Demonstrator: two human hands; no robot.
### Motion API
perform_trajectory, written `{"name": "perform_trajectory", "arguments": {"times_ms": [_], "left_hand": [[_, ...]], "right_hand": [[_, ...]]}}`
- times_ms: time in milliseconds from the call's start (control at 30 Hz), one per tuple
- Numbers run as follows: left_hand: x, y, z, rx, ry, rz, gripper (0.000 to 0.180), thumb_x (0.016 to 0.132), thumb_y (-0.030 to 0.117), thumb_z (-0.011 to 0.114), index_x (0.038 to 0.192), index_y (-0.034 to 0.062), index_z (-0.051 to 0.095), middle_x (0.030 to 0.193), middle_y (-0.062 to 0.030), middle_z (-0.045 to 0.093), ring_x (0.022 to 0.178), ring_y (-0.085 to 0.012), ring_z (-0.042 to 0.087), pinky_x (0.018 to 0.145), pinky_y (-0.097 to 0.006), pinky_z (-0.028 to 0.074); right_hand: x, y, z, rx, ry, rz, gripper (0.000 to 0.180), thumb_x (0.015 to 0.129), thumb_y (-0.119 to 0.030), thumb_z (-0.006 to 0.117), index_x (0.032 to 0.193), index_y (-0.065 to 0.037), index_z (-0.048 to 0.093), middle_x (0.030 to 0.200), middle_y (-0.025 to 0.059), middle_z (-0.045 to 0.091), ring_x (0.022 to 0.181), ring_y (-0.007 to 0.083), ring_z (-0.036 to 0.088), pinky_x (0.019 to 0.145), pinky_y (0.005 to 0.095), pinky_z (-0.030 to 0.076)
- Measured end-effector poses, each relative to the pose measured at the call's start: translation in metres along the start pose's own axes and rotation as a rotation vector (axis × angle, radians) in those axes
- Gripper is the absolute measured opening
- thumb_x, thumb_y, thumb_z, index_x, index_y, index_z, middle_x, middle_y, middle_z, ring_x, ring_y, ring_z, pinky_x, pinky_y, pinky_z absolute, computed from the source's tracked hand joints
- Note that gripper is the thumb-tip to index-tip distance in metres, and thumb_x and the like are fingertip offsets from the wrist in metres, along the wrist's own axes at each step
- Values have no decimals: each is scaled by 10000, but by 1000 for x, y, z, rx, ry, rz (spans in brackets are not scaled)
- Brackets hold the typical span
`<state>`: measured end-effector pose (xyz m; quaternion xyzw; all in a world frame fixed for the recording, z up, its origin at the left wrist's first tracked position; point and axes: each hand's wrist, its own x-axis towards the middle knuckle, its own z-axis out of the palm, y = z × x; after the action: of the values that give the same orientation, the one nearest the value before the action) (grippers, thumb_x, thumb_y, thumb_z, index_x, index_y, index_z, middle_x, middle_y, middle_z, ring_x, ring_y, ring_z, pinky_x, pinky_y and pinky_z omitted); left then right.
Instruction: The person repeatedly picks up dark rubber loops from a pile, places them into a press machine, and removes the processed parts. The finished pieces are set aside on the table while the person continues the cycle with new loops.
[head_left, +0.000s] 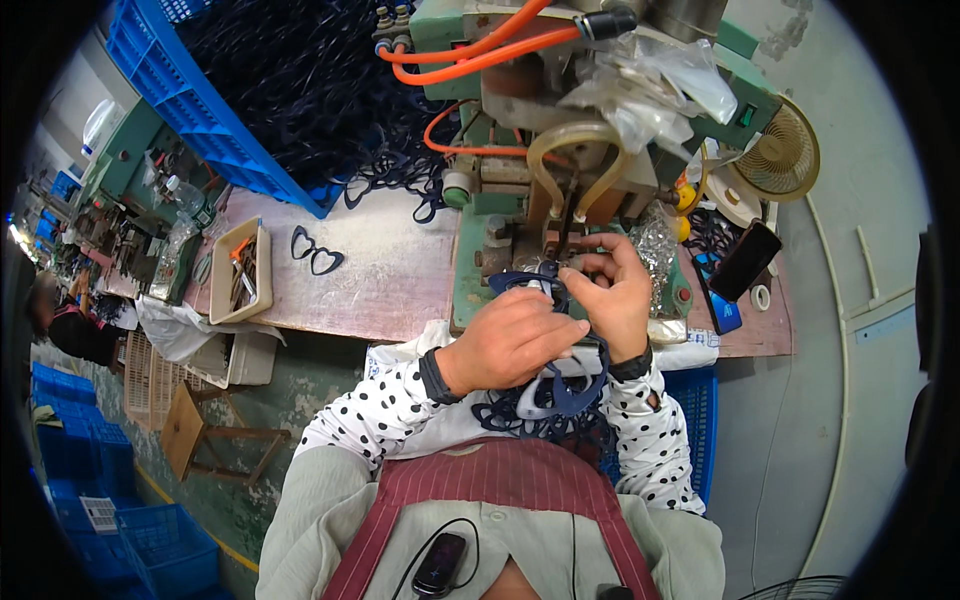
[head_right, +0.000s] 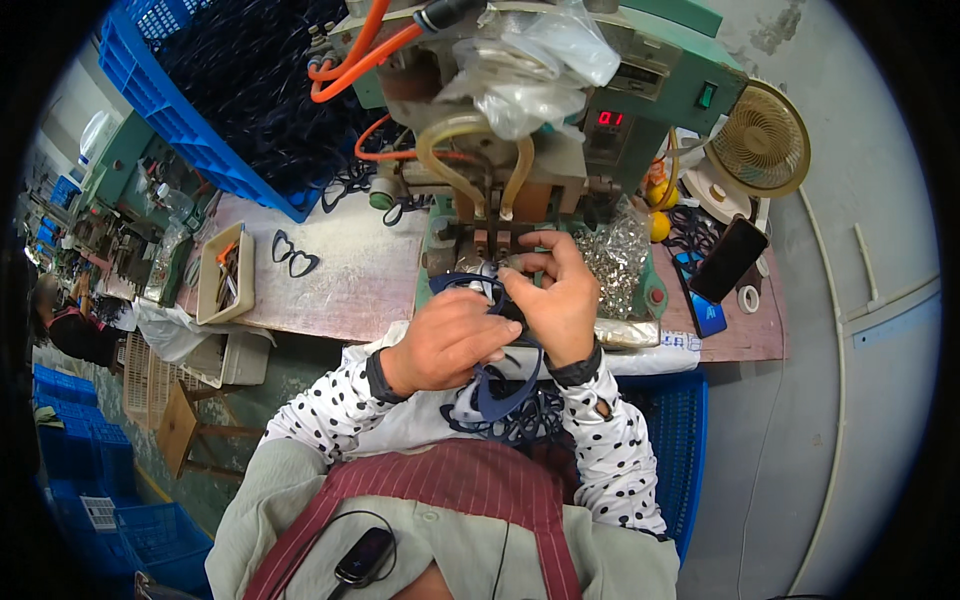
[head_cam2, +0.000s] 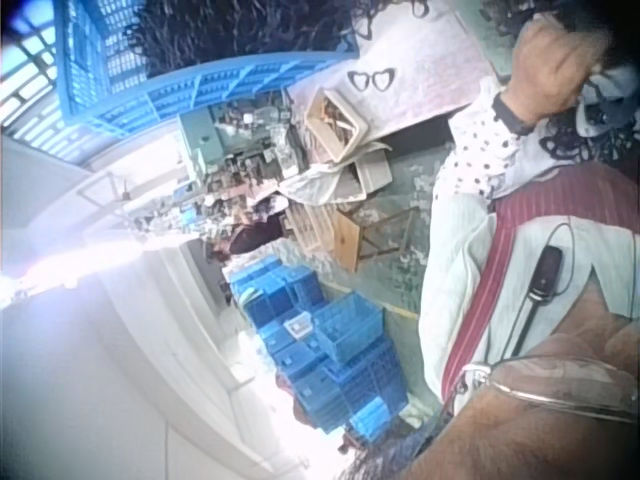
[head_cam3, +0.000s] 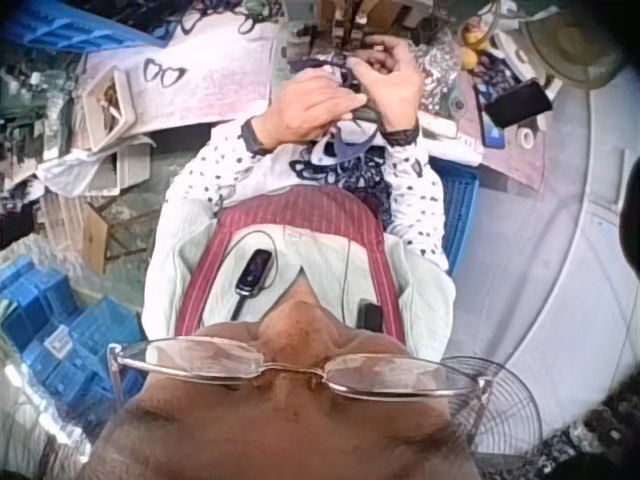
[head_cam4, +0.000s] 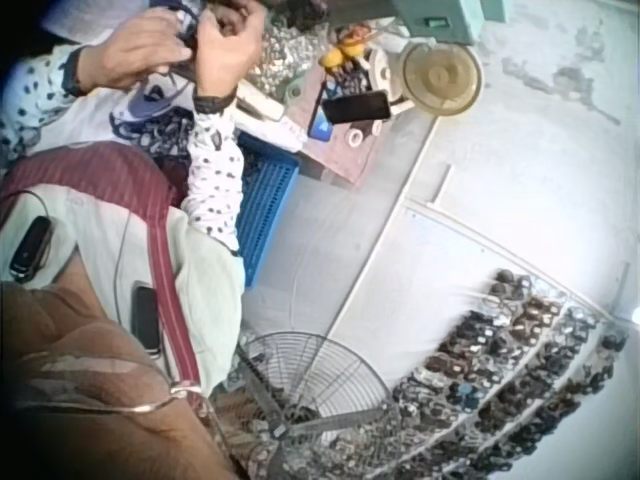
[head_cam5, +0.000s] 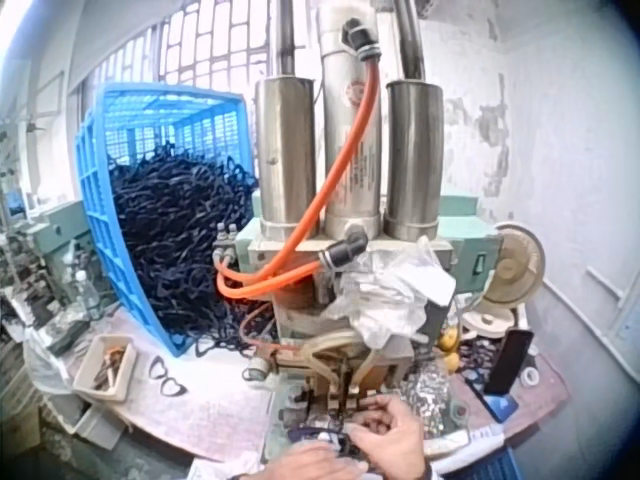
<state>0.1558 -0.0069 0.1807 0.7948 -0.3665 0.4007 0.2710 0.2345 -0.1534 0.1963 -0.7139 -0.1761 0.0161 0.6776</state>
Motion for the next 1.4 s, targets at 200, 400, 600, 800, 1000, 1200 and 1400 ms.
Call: {"name": "perform_trajectory", "arguments": {"times_ms": [200,400,600,800,1000,1200,1400], "left_hand": [[-5,15,-8,-49,-18,159,316,804,71,626,1112,8,647,942,-76,657,779,-230,607,808,-398,511],[10,-4,-30,-17,26,183,263,837,85,583,1075,-4,650,956,-108,662,797,-249,610,771,-409,500],[55,-24,-71,-544,553,-805,281,1017,180,454,1086,-53,595,927,-134,683,630,-129,598,589,-241,484],[8,-5,-26,-86,63,27,301,862,14,484,1116,-3,643,1063,-168,671,871,-282,658,840,-406,504],[-3,-11,9,-259,-143,90,422,828,7,525,1245,-1,582,1192,-154,624,1042,-289,623,995,-478,460],[-7,-19,9,-344,-153,90,393,860,52,619,1250,22,584,1189,-149,632,1036,-279,629,961,-449,469],[-9,-15,11,-331,-134,67,392,862,31,572,1253,20,584,1183,-156,636,1042,-281,628,976,-460,463]], "right_hand": [[7,7,17,134,43,-41,510,733,-29,750,1151,25,462,803,61,676,664,51,544,592,203,443],[7,10,14,133,14,-12,540,729,-31,755,1166,45,448,823,63,667,671,54,525,593,198,428],[2,10,13,184,39,14,579,734,3,737,1211,57,414,833,59,645,706,57,526,609,195,428],[4,19,16,171,63,-53,550,753,20,729,1216,33,433,828,48,658,669,51,515,604,196,430],[26,67,-68,-301,316,-236,417,799,-57,706,1185,-18,554,926,97,695,787,138,633,704,282,496],[13,119,-132,-417,228,36,274,843,-98,681,1098,-10,633,877,119,698,753,165,652,692,283,496],[-6,108,-104,-1183,183,-121,214,813,-203,711,962,-52,681,862,159,674,822,353,646,728,421,501]]}}
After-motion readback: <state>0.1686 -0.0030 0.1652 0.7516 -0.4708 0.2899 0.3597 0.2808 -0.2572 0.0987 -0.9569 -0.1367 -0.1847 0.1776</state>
